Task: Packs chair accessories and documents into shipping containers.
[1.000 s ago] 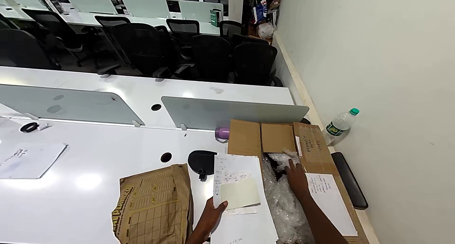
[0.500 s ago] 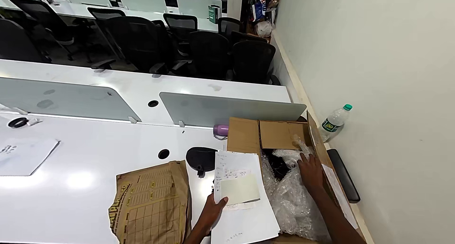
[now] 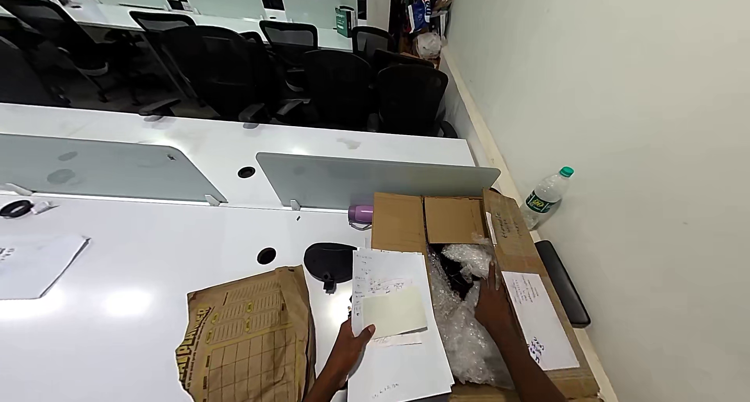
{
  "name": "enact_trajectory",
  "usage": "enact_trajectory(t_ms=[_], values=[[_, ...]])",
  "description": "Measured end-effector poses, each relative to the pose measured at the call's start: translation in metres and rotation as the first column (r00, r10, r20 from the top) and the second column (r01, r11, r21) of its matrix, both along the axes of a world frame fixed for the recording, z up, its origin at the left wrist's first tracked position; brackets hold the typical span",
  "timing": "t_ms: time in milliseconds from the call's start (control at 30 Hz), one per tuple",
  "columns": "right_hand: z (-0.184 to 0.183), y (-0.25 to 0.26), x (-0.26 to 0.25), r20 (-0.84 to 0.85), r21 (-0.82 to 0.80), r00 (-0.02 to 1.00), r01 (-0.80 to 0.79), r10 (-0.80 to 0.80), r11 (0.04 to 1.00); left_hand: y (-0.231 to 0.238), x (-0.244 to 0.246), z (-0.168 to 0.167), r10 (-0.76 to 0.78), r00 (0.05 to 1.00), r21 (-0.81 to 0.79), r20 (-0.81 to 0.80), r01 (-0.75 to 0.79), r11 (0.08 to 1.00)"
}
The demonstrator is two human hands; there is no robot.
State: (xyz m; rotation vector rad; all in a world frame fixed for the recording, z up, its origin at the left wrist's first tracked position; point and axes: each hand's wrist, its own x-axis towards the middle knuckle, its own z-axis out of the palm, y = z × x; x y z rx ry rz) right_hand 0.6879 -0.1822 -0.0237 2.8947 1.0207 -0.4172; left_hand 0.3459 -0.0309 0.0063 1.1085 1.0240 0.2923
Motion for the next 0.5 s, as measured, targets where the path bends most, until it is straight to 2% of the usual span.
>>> enact_trajectory(t_ms=[133,300,400,500], values=[[-0.012,-0.028,0.016,-0.01,0.158,0.99,-0.137,0.14,0.978,0.002,0.001,-0.001,-0.014,1.0,-0.004,-0.019,0.014,1.0],[-0.011,-0.042,0.032,-0.054,0.163,0.981,-0.178,0.189,0.97,0.002,0.004,-0.003,-0.027,0.999,0.002,-0.033,0.027,1.0],[-0.008,-0.048,0.022,-0.114,0.334,0.99,-0.04,0.082,0.942,0.003,0.004,-0.003,-0.031,0.999,0.009,-0.028,0.031,0.999],[0.009,-0.055,0.01,-0.195,0.404,0.976,0.166,-0.093,0.899,0.003,0.003,-0.004,-0.031,0.999,0.01,-0.014,0.031,0.999]])
